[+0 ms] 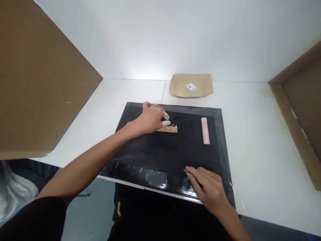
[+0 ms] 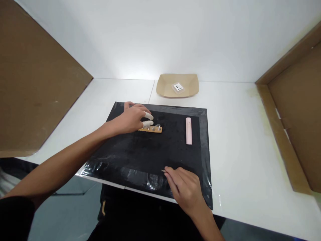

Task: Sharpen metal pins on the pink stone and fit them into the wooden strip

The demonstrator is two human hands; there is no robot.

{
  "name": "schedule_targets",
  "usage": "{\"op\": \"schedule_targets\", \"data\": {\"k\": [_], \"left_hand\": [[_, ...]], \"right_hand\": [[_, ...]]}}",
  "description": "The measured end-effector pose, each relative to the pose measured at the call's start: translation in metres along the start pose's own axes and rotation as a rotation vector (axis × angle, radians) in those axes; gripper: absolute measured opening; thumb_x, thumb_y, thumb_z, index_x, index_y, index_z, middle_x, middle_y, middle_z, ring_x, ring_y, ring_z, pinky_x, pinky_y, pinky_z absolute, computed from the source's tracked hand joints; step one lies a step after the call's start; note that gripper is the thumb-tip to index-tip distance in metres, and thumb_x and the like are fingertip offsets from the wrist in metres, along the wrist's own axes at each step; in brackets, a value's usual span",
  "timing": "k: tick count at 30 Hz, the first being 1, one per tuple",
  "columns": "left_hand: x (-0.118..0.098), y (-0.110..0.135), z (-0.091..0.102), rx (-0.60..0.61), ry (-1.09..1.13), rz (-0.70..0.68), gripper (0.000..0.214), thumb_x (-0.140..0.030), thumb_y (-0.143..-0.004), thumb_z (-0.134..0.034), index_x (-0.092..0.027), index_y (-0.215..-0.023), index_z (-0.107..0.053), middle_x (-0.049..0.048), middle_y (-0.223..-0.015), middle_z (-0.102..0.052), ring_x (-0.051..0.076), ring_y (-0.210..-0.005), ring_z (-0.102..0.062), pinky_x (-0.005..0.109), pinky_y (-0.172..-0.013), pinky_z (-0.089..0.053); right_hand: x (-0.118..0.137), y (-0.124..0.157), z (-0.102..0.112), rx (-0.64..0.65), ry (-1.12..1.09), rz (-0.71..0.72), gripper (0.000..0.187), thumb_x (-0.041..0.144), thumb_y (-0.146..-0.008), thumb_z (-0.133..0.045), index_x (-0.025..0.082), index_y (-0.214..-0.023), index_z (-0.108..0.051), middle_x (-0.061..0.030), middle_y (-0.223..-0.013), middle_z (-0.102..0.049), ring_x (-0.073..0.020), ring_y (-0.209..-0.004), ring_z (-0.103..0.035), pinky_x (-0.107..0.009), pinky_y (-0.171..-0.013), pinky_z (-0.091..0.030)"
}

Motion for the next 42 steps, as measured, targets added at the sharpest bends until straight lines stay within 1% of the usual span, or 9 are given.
{"op": "schedule_targets", "data": {"k": [3,7,11,15,20,24,34,39,42], "left_hand": [[-0.001,-0.012,-0.01,0.036,-0.038,0.03,0.044,-0.008,-0.072,-0.057,-0.026,-0.102,-0.082,0.0069,-0.109,-0.079,0.03,-0.114,-0.06,0.051,-0.1,-0.027],[0.003,-0.027,-0.021,0.081,-0.078,0.092,0.026,-0.013,-0.068,-0.062,-0.02,-0.082,-0.083,0.0102,-0.085,-0.078,0.032,-0.097,-0.062,0.054,-0.098,-0.028],[0.004,-0.038,-0.025,0.098,-0.055,0.083,0.022,-0.012,-0.069,-0.066,-0.021,-0.081,-0.082,0.0084,-0.078,-0.075,0.028,-0.086,-0.063,0.053,-0.096,-0.029],[0.004,-0.045,-0.026,0.113,-0.026,0.068,0.018,-0.016,-0.072,-0.07,-0.023,-0.083,-0.082,0.0058,-0.079,-0.076,0.026,-0.085,-0.064,0.053,-0.1,-0.028],[0.004,-0.049,-0.027,0.13,0.008,0.052,0.013,-0.033,-0.075,-0.078,-0.023,-0.082,-0.082,0.0052,-0.081,-0.077,0.026,-0.087,-0.066,0.055,-0.102,-0.027],[0.007,-0.047,-0.026,0.122,0.023,0.036,0.009,-0.025,-0.077,-0.075,-0.023,-0.081,-0.082,0.0057,-0.082,-0.079,0.025,-0.085,-0.066,0.056,-0.102,-0.027],[0.025,-0.036,-0.01,-0.02,0.021,-0.024,0.032,-0.02,-0.086,-0.055,-0.026,-0.099,-0.083,0.0084,-0.097,-0.079,0.028,-0.1,-0.061,0.052,-0.099,-0.025],[0.031,-0.028,-0.009,-0.06,-0.045,-0.116,0.04,-0.017,-0.083,-0.055,-0.03,-0.111,-0.08,0.0079,-0.113,-0.077,0.028,-0.108,-0.055,0.047,-0.095,-0.026],[0.033,-0.026,-0.009,-0.055,-0.051,-0.095,0.034,-0.023,-0.085,-0.059,-0.03,-0.111,-0.08,0.009,-0.113,-0.076,0.03,-0.11,-0.053,0.048,-0.095,-0.025]], "right_hand": [[0.0,-0.001,0.0,-0.001,0.004,-0.005,0.025,0.003,-0.099,-0.063,0.01,-0.123,-0.065,-0.0068,-0.087,-0.076,-0.0144,-0.07,-0.069,-0.029,-0.066,-0.057],[0.002,-0.001,0.002,-0.011,-0.004,0.0,0.027,0.002,-0.099,-0.063,0.011,-0.124,-0.065,-0.0066,-0.089,-0.076,-0.0145,-0.071,-0.069,-0.029,-0.065,-0.058],[0.002,-0.001,0.004,-0.013,-0.006,-0.007,0.027,0.004,-0.099,-0.062,0.012,-0.124,-0.065,-0.0058,-0.088,-0.076,-0.0147,-0.071,-0.07,-0.029,-0.067,-0.059],[0.002,0.0,0.002,-0.002,-0.011,-0.009,0.027,0.003,-0.099,-0.062,0.012,-0.124,-0.065,-0.0064,-0.089,-0.076,-0.0145,-0.071,-0.069,-0.028,-0.066,-0.058],[0.001,-0.001,0.0,0.009,-0.004,-0.008,0.025,0.004,-0.099,-0.062,0.01,-0.123,-0.065,-0.0069,-0.086,-0.075,-0.0151,-0.07,-0.069,-0.029,-0.065,-0.058],[0.001,-0.001,0.001,0.006,-0.01,-0.005,0.026,0.004,-0.099,-0.062,0.01,-0.125,-0.064,-0.007,-0.088,-0.075,-0.0151,-0.07,-0.069,-0.029,-0.065,-0.058],[0.001,-0.002,0.003,-0.011,-0.003,-0.008,0.026,0.005,-0.099,-0.062,0.013,-0.123,-0.067,-0.0059,-0.086,-0.076,-0.0148,-0.069,-0.071,-0.028,-0.065,-0.06],[-0.001,0.0,0.002,-0.006,-0.005,-0.015,0.026,0.004,-0.099,-0.062,0.013,-0.124,-0.066,-0.0061,-0.088,-0.077,-0.0147,-0.069,-0.071,-0.028,-0.066,-0.06],[0.0,0.0,0.001,0.007,-0.003,-0.01,0.028,0.004,-0.1,-0.062,0.013,-0.126,-0.065,-0.0062,-0.089,-0.077,-0.0146,-0.07,-0.071,-0.028,-0.067,-0.06]]}}
Point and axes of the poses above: each hand's wrist, its own y-axis away from the middle knuckle, its own z-axis out of the back of the hand, x = y × z, the point moved 9 cm from there along -y, towards the middle knuckle
